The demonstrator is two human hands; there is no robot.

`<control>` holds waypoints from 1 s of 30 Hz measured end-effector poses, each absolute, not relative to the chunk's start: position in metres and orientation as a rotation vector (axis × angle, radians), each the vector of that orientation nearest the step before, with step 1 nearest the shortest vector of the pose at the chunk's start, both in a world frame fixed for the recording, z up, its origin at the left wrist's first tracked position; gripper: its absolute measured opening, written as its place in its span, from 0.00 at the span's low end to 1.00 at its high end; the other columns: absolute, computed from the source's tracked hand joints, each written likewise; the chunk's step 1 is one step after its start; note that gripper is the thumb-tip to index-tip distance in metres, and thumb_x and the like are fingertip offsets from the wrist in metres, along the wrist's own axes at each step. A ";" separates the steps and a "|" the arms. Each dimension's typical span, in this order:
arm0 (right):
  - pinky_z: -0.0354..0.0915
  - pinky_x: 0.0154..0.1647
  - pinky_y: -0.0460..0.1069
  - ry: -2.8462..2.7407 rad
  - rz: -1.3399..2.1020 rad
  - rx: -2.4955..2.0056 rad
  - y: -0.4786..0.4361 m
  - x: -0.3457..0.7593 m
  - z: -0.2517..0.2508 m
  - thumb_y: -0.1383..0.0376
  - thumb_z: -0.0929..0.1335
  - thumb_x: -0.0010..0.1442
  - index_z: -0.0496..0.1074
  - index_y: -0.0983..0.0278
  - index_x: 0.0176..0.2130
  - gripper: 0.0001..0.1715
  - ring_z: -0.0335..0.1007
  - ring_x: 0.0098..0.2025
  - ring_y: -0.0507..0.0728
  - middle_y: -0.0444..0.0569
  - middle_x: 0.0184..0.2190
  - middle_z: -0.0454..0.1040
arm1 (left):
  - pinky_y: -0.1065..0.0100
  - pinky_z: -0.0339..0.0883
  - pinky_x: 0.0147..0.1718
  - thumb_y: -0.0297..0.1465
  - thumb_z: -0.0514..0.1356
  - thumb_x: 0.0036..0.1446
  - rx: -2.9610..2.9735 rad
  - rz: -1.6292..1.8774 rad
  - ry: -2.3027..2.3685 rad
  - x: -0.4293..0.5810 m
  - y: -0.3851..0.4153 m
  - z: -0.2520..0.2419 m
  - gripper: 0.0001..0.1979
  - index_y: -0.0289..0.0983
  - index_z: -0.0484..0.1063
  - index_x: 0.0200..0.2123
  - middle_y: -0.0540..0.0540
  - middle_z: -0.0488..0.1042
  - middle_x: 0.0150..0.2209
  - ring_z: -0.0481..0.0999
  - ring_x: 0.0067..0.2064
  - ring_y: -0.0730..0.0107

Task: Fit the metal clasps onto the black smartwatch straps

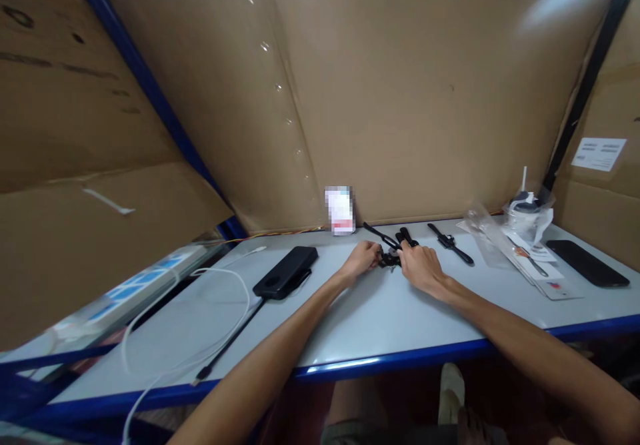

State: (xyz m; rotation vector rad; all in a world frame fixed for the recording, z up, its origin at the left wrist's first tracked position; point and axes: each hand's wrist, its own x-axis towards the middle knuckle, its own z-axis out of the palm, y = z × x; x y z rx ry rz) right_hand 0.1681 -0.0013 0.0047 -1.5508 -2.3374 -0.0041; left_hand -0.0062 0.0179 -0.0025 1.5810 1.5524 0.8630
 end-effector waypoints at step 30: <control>0.65 0.45 0.54 -2.178 -0.079 -2.090 0.050 0.258 0.046 0.60 0.66 0.62 0.79 0.72 0.45 0.20 0.74 0.50 0.68 0.70 0.46 0.76 | 0.66 0.60 0.35 0.37 0.51 0.63 2.236 0.390 2.209 -0.027 0.017 0.009 0.13 0.39 0.72 0.43 0.40 0.78 0.40 0.76 0.42 0.58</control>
